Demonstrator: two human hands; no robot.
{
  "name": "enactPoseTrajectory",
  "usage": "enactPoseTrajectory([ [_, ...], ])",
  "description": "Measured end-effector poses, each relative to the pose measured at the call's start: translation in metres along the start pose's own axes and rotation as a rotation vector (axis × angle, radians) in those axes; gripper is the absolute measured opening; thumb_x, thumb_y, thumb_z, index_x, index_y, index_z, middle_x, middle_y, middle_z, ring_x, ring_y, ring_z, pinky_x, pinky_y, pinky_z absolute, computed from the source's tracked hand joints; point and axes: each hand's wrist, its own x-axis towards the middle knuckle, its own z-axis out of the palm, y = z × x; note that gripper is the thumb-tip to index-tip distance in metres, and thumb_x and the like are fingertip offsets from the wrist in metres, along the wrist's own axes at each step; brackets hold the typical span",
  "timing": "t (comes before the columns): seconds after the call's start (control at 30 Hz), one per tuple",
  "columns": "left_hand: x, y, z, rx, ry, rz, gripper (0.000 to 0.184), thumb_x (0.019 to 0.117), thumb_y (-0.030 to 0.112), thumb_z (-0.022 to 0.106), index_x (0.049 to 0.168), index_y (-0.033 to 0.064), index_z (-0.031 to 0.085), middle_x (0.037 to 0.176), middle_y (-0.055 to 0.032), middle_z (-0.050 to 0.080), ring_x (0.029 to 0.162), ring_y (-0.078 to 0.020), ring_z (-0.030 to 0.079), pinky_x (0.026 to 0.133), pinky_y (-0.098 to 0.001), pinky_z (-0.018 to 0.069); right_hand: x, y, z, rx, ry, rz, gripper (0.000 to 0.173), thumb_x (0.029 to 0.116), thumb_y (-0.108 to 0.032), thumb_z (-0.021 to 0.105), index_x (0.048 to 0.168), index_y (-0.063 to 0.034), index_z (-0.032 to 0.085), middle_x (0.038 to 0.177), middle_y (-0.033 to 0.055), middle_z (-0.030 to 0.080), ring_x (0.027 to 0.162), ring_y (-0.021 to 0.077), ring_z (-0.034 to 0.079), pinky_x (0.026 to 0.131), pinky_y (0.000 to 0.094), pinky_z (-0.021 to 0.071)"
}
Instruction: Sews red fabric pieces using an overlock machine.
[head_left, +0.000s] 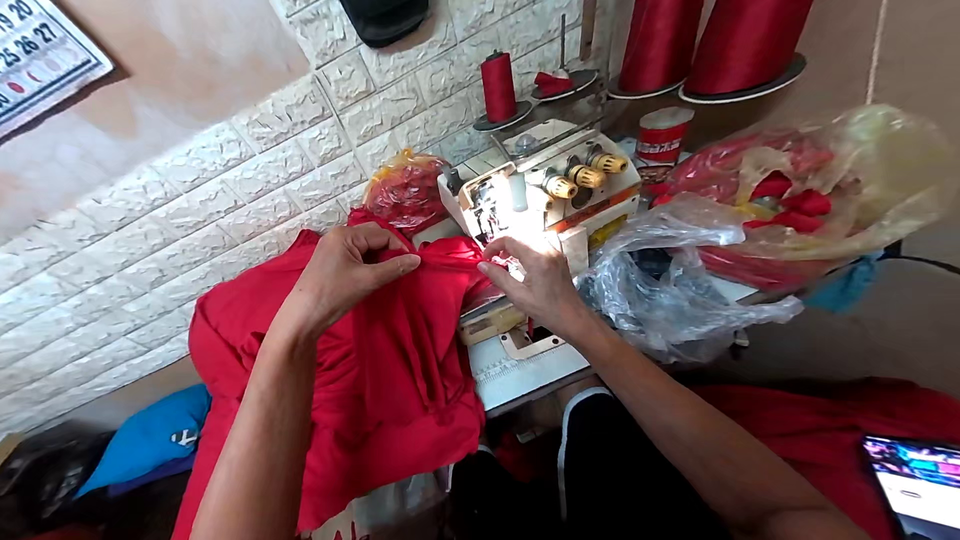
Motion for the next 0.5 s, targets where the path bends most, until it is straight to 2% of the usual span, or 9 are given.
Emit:
enactPoseTrajectory([
  [0.07, 0.000, 0.001, 0.001, -0.008, -0.001, -0.007, 0.010, 0.0903, 0.020, 0.076, 0.086, 0.0114, 0.075, 0.082, 0.0057, 0.067, 0.069, 0.0001, 0.058, 0.062, -0.0185, 0.0473, 0.004, -0.003, 0.000, 0.029, -0.015, -0.005, 0.020, 0.0999, -0.027, 0.065, 0.109, -0.0114, 0.075, 0.092, 0.0047, 0.075, 0.075, 0.0185, 0.070, 0.066, 0.0421, 0.0551],
  [0.1, 0.001, 0.002, 0.001, -0.006, -0.004, -0.013, 0.010, 0.0901, 0.021, 0.076, 0.086, 0.0113, 0.075, 0.083, 0.0052, 0.068, 0.069, -0.0004, 0.059, 0.063, -0.0189, 0.0483, 0.006, -0.005, 0.002, 0.053, -0.020, -0.026, 0.019, 0.0992, -0.026, 0.066, 0.108, -0.0117, 0.076, 0.093, 0.0042, 0.076, 0.074, 0.0173, 0.070, 0.064, 0.0409, 0.0547],
  [0.17, 0.002, 0.003, 0.004, 0.018, -0.008, -0.024, 0.011, 0.0882, 0.024, 0.078, 0.087, 0.0127, 0.075, 0.084, 0.0051, 0.068, 0.070, -0.0020, 0.060, 0.063, -0.0214, 0.0491, 0.013, -0.011, 0.003, 0.088, -0.044, -0.068, 0.016, 0.0976, -0.026, 0.069, 0.105, -0.0135, 0.076, 0.097, 0.0023, 0.074, 0.079, 0.0148, 0.069, 0.065, 0.0380, 0.0550],
  [0.27, 0.003, 0.007, 0.008, 0.114, -0.005, -0.071, 0.015, 0.0858, 0.027, 0.082, 0.093, 0.0146, 0.077, 0.092, 0.0034, 0.070, 0.080, -0.0067, 0.064, 0.072, -0.0313, 0.0533, 0.020, -0.017, 0.006, 0.142, -0.071, -0.093, 0.013, 0.0972, -0.023, 0.070, 0.100, -0.0108, 0.074, 0.099, 0.0040, 0.072, 0.087, 0.0166, 0.069, 0.072, 0.0382, 0.0562],
  [0.33, 0.004, 0.006, 0.012, 0.169, 0.028, -0.059, 0.014, 0.0872, 0.028, 0.081, 0.092, 0.0146, 0.078, 0.089, 0.0027, 0.069, 0.080, -0.0082, 0.064, 0.073, -0.0346, 0.0518, 0.022, -0.017, 0.007, 0.161, -0.075, -0.096, 0.013, 0.0986, -0.023, 0.068, 0.097, -0.0101, 0.072, 0.096, 0.0038, 0.070, 0.088, 0.0162, 0.067, 0.074, 0.0370, 0.0554],
  [0.5, 0.004, -0.005, 0.013, 0.134, 0.037, -0.004, 0.016, 0.0925, 0.030, 0.075, 0.089, 0.0142, 0.078, 0.083, 0.0054, 0.066, 0.076, -0.0034, 0.059, 0.070, -0.0273, 0.0479, 0.020, -0.015, 0.005, 0.122, -0.099, -0.118, 0.016, 0.1018, -0.021, 0.062, 0.098, -0.0086, 0.071, 0.093, 0.0049, 0.068, 0.085, 0.0166, 0.066, 0.072, 0.0352, 0.0541],
])
